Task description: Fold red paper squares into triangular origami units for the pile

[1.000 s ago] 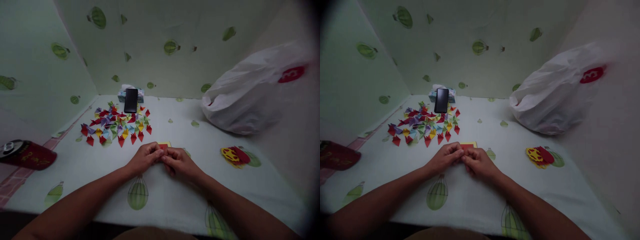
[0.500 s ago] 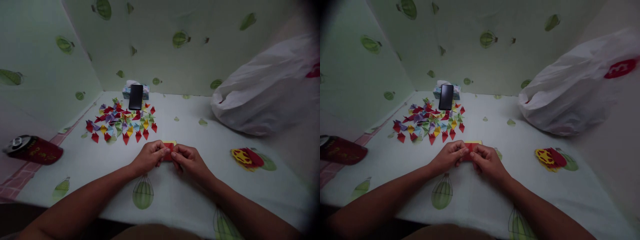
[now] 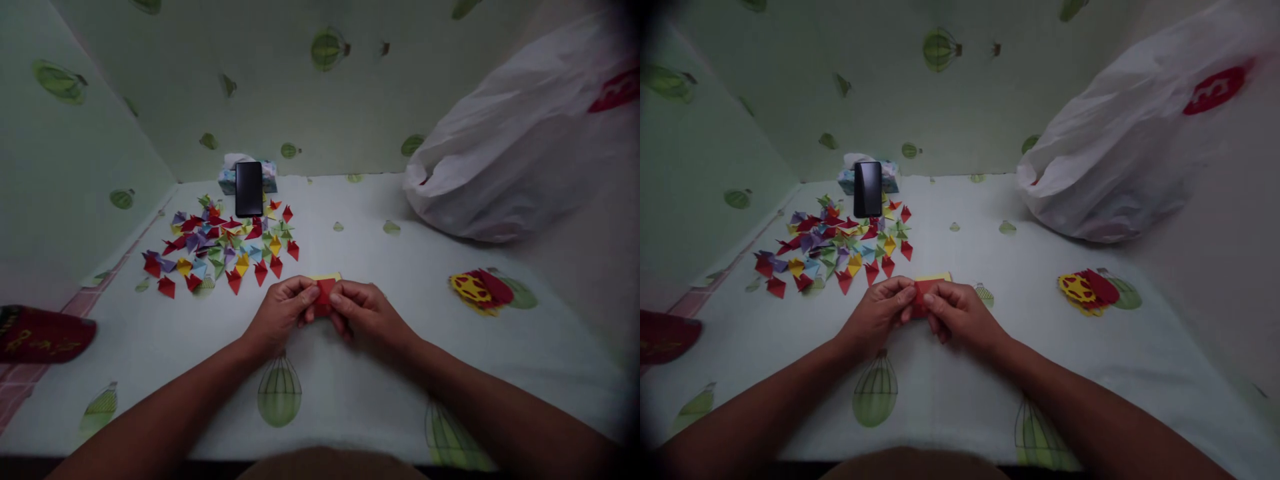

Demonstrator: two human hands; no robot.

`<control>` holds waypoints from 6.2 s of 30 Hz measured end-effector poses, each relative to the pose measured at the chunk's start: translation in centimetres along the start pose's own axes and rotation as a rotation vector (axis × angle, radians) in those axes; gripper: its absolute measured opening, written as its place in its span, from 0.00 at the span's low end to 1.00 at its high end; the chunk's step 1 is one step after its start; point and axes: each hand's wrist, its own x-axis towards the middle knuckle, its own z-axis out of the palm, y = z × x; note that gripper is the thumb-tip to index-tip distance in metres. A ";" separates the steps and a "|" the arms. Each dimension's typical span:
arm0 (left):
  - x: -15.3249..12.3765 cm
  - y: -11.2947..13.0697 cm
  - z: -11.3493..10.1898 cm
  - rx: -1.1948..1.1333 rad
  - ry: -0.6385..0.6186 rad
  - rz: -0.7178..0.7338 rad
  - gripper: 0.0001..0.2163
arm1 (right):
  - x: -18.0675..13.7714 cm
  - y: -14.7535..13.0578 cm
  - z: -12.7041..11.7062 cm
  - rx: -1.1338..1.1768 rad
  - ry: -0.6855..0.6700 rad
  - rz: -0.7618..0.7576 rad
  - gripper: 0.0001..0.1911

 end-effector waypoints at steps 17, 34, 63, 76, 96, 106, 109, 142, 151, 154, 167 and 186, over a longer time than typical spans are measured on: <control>-0.1 0.1 0.0 0.007 0.007 -0.001 0.08 | 0.2 0.4 -0.4 0.036 0.041 -0.105 0.10; -0.4 -0.2 0.5 -0.026 -0.013 -0.021 0.07 | 0.0 0.4 -0.2 -0.530 0.263 -0.658 0.06; -0.3 -0.4 0.7 -0.077 0.001 -0.071 0.08 | 0.1 0.5 -0.1 -0.513 0.257 -0.589 0.05; -0.3 -0.4 0.8 -0.108 -0.005 -0.088 0.10 | 0.1 0.6 -0.3 -0.511 0.238 -0.576 0.06; -0.4 -0.4 0.9 -0.078 0.003 -0.058 0.10 | 0.3 0.5 -0.3 -0.463 0.240 -0.509 0.05; -0.3 -0.6 0.8 -0.044 0.024 -0.025 0.08 | 0.3 0.6 -0.3 -0.446 0.248 -0.483 0.06; -0.3 -0.8 0.6 -0.050 0.022 -0.028 0.08 | 0.3 0.6 -0.4 -0.467 0.258 -0.491 0.06; -0.9 0.1 1.1 0.154 0.105 0.203 0.07 | 0.1 0.4 0.2 -0.307 0.167 -0.192 0.08; -1.0 0.0 1.1 0.201 0.120 0.204 0.06 | 0.1 0.6 0.4 -0.247 0.178 -0.195 0.06; -1.0 0.1 1.2 0.191 0.129 0.203 0.05 | 0.0 0.6 0.4 -0.207 0.167 -0.180 0.06; -0.9 -0.1 1.1 0.225 0.127 0.237 0.03 | 0.2 0.4 0.5 -0.064 0.141 -0.070 0.06; -1.3 0.3 0.9 0.427 0.087 0.316 0.02 | 0.1 0.3 0.9 0.072 0.148 -0.040 0.06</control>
